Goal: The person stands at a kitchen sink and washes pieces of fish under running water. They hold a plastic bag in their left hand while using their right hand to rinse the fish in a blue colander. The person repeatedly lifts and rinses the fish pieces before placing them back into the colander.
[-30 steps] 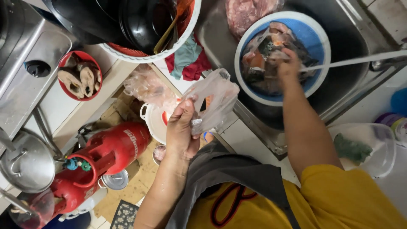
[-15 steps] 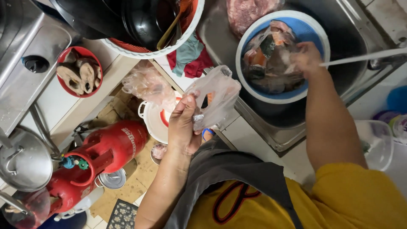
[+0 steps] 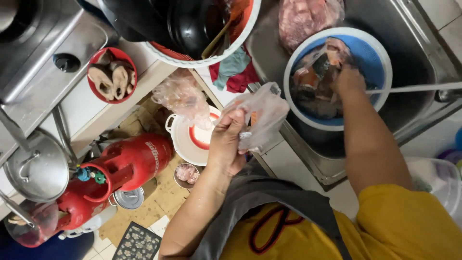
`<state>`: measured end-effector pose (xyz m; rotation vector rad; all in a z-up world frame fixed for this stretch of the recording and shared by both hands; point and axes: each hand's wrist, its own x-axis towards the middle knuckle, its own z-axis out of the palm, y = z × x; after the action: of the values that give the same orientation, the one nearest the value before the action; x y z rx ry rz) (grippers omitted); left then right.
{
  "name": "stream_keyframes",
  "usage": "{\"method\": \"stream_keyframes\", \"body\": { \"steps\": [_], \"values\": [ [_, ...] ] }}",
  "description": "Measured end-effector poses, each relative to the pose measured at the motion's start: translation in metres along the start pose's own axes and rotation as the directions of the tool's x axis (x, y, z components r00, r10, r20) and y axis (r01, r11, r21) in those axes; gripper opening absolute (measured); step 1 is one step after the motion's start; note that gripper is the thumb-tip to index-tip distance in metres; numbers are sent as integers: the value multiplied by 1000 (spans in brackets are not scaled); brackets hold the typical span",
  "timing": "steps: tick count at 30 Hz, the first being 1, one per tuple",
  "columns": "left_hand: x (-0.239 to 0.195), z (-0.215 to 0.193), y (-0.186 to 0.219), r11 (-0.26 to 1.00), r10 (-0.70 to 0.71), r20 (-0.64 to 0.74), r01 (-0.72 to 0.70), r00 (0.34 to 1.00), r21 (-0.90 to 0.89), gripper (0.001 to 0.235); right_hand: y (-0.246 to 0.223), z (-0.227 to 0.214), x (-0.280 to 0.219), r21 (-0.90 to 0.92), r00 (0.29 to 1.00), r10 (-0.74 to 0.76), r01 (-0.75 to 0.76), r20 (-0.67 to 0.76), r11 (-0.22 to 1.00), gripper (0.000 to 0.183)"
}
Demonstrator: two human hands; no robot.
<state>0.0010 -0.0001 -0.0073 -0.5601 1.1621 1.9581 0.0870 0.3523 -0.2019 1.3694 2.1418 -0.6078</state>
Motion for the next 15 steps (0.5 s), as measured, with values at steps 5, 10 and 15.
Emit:
{"method": "stream_keyframes", "body": {
  "steps": [5, 10, 15],
  "values": [
    [-2, -4, 3, 998, 48, 100, -43, 994, -52, 17, 8, -37, -43, 211, 978, 40, -85, 206, 974, 71],
    [0, -2, 0, 999, 52, 82, -52, 995, 4, 20, 68, -37, -37, 832, 958, -199, -64, 206, 551, 29],
    [-1, 3, 2, 993, 106, 53, -109, 993, 48, 28, 93, -45, -26, 979, 953, -279, -60, 115, 197, 37]
  ]
}}
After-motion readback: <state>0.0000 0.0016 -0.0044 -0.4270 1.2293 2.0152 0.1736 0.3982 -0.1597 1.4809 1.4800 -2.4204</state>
